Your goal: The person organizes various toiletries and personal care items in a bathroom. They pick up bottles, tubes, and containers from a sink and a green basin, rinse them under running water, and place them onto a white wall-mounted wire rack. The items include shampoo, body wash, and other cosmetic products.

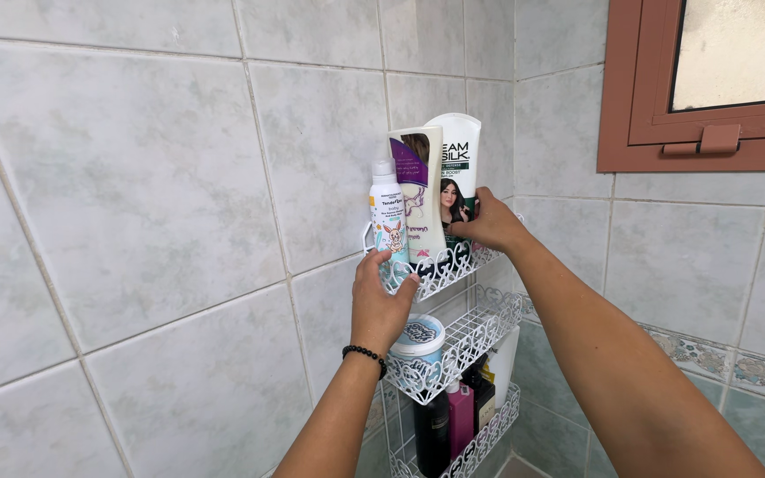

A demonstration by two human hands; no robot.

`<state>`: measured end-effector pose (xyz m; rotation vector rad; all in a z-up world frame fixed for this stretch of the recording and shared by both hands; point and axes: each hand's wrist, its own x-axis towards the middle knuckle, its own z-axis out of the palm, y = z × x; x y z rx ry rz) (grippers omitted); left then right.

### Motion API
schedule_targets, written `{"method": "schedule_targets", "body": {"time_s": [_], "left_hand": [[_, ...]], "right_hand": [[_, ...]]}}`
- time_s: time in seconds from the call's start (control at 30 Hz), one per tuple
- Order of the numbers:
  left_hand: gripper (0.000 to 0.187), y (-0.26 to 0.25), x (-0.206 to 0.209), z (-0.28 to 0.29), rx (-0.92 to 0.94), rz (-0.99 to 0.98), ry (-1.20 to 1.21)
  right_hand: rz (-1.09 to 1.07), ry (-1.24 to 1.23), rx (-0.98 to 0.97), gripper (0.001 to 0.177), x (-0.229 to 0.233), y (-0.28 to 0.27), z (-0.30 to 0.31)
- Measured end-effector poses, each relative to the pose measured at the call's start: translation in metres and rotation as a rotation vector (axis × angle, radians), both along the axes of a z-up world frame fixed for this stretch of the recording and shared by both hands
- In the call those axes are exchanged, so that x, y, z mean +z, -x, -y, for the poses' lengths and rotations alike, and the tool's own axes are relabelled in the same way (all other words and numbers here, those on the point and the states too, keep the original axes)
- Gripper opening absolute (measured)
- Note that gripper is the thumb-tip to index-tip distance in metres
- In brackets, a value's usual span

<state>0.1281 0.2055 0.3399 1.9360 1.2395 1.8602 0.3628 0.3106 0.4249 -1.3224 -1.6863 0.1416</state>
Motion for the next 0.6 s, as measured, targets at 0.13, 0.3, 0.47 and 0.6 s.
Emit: {"method": "schedule_targets", "body": {"time_s": [0.13,0.3,0.47,0.6], "left_hand": [[0.058,0.0,-0.001,0.0,-0.003,-0.003,-0.001],[0.059,0.001,-0.001,0.003,-0.003,0.005,-0.017],[0.06,0.004,-0.001,0.011,-0.022,0.015,0.0],[0.063,0.009,0.001,0.024,-0.022,0.017,0.024]], "right_hand": [[-0.006,-0.015,-0.063,0.084,-0.006,0.005,0.002],[-0.028,-0.064,-0.012,0.081,-0.012,0.002,-0.009],[-0.08,-0.043,0.039,0.082,-0.02,-0.008,-0.024],[-0.105,-0.176,0.036,0.079,-0.034,-0.012,-0.023]]}}
